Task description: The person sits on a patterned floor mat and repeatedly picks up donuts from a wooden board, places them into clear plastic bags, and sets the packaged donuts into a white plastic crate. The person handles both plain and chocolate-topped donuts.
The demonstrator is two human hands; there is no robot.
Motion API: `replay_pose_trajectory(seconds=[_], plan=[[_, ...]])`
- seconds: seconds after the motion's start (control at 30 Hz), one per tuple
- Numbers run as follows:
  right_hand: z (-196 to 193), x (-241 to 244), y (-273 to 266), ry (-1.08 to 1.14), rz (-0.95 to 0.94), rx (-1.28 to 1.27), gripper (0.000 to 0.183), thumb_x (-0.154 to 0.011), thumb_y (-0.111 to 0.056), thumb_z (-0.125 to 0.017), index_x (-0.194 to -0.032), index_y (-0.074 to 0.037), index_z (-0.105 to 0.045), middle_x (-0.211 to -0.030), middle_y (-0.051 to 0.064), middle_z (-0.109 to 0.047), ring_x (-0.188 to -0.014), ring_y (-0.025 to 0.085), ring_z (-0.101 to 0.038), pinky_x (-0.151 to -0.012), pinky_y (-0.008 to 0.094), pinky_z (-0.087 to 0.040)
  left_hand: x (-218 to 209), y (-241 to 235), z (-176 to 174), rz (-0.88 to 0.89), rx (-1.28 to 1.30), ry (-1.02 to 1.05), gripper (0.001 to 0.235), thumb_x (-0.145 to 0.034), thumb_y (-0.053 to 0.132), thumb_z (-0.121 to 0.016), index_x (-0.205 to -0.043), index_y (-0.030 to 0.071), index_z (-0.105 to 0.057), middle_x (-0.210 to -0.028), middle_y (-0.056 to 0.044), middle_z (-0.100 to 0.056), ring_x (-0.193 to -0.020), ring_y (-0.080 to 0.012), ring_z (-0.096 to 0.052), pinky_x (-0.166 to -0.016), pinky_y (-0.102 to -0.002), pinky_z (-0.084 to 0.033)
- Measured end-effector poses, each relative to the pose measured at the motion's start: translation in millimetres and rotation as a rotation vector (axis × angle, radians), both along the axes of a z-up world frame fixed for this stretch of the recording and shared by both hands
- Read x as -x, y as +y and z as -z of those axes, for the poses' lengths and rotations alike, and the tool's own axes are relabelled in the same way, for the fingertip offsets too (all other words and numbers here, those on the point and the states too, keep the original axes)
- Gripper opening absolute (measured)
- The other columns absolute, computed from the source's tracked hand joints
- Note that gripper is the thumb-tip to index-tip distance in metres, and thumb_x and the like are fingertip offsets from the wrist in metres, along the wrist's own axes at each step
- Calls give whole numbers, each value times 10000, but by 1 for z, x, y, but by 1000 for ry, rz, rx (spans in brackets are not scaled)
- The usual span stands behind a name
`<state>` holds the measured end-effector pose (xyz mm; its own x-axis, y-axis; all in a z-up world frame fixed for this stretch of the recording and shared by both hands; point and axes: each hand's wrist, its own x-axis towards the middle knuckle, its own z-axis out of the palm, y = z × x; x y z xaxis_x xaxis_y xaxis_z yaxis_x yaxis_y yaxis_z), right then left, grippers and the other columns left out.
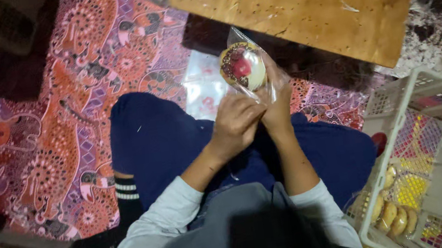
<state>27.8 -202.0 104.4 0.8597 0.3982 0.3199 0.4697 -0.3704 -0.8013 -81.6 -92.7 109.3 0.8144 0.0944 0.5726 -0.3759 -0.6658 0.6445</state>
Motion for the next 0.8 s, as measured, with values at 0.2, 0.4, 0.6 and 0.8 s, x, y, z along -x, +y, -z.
replay_pose_trajectory(seconds=[0.2, 0.4, 0.6, 0.8], plan=[[-2, 37, 15, 488, -610, -250, 680, -966, -111, -718, -1555, -12, -393, -1418, 143, -565, -1237, 235, -583, -1015, 339, -506, 55, 71, -14, -32, -73, -113, 383, -820, 165, -798, -1181, 58, -730, -1257, -129, -709, -1268, -353, -627, -1122, -537, -412], [-36, 103, 47, 389, -444, 180, 213, -930, -188, -735, -1075, -32, -751, -718, 89, -737, -609, 189, -706, -558, 359, -533, 135, 82, 9, -378, 619, 87, 134, -1048, 107, -634, -1055, 12, -728, -1077, -117, -784, -1027, -199, -767, -939, -306, -602], [-49, 146, 80, -10, -612, 289, 170, -975, -194, -738, -906, -46, -786, -760, 170, -718, -647, 318, -693, -583, 394, -535, 156, 99, 29, -415, 929, 172, 206, -1048, 113, -617, -1082, -48, -740, -992, -88, -780, -909, -106, -718, -819, -248, -580], [-38, 143, 77, -109, -504, 122, 84, -923, -129, -768, -964, -55, -770, -869, 117, -745, -749, 262, -728, -674, 373, -564, 158, 97, 42, -347, 1028, 146, 203, -1023, 80, -608, -1182, -31, -669, -1031, -88, -770, -953, -106, -720, -849, -246, -578]])
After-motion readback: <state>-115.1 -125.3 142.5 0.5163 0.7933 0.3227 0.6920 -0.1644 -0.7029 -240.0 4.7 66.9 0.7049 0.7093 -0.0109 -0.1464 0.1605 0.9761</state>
